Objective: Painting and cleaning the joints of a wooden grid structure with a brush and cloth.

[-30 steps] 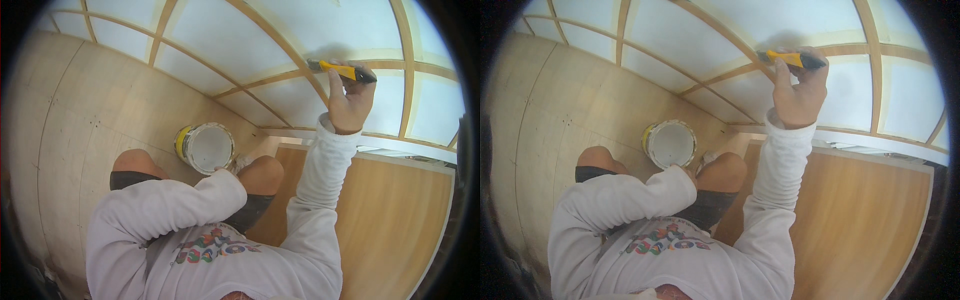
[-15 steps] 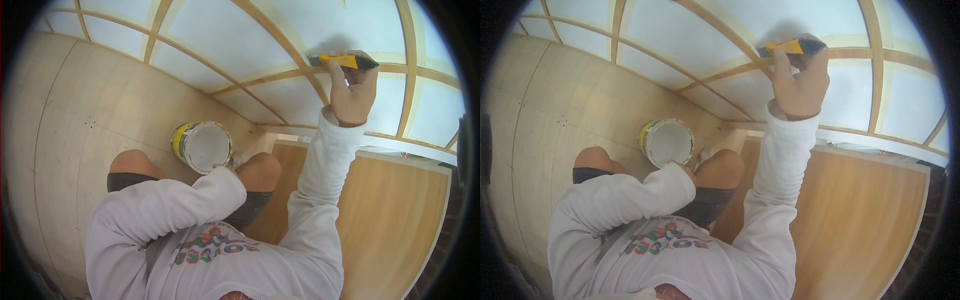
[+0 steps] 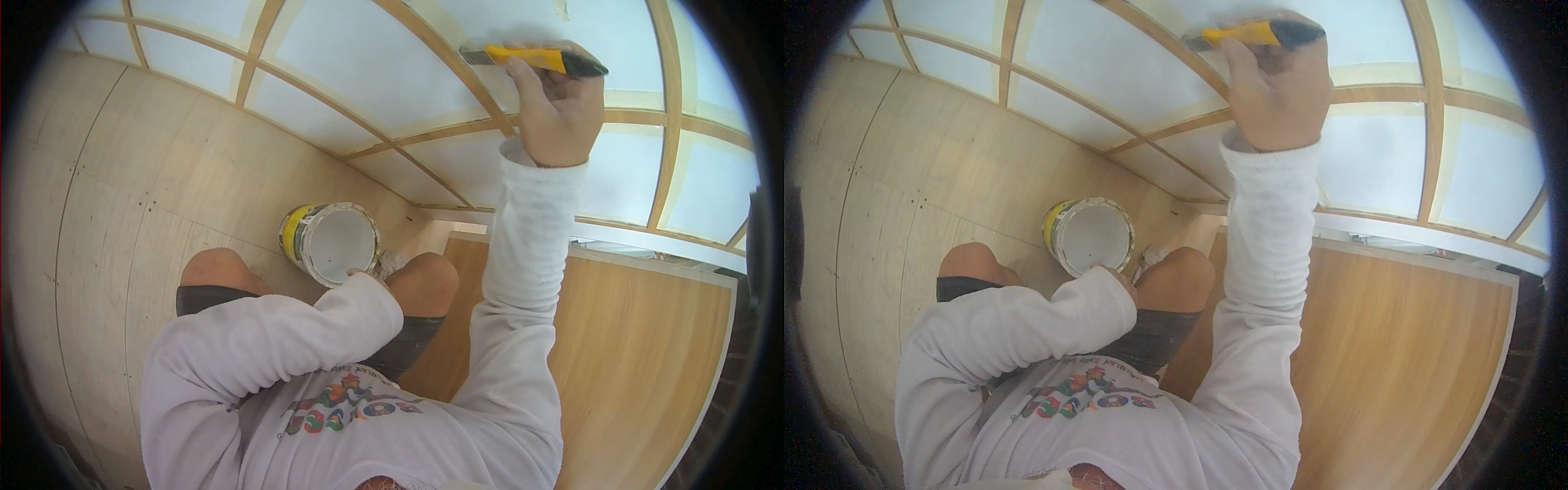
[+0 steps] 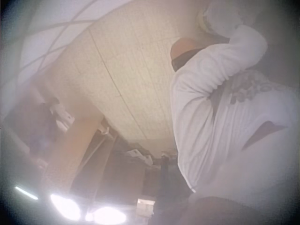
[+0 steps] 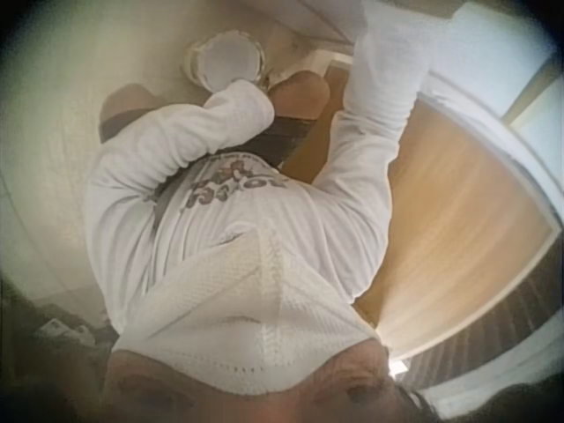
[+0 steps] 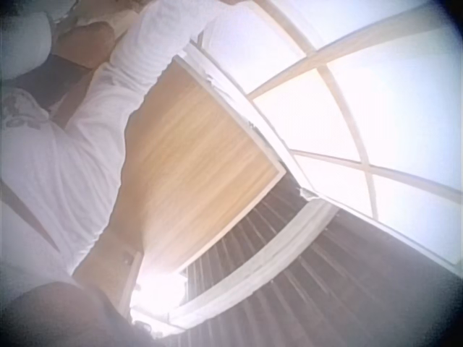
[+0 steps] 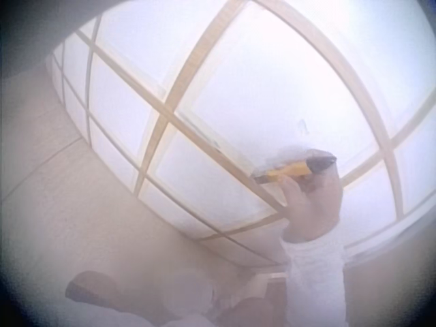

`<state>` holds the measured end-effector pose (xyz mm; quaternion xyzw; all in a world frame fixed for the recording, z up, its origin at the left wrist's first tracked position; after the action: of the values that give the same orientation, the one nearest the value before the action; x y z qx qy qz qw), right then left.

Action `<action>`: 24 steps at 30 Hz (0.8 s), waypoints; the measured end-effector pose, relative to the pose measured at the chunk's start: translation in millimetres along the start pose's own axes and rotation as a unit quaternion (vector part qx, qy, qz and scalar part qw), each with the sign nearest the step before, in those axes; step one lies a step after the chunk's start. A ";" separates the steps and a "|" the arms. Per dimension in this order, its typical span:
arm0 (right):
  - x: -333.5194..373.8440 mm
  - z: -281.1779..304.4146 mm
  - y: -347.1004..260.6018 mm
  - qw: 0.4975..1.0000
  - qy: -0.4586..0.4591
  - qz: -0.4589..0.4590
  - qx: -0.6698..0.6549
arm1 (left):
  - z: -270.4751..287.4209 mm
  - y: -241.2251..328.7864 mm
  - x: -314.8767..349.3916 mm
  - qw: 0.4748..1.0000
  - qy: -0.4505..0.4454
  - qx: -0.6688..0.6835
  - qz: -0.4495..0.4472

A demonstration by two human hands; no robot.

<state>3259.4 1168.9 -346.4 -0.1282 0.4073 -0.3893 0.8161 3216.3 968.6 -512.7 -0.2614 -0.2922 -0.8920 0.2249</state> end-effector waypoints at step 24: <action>-48.6 -56.8 -21.3 0.989 0.012 0.121 0.085 | -8.5 -0.5 -36.4 0.985 -0.168 0.005 0.043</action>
<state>3187.0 1196.8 -343.8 -0.0031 0.3950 -0.3226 0.8602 3240.9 972.6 -540.5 -0.4189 -0.3186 -0.8235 0.2118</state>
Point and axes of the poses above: each hand's wrist, its own x-axis away from the middle knuckle, its own z-axis out of the back of the hand, y = z × x, the point moved 2 cm from there along -x, towards the middle knuckle, and after that the axes turned 3 degrees about x, right-handed, at the moved point
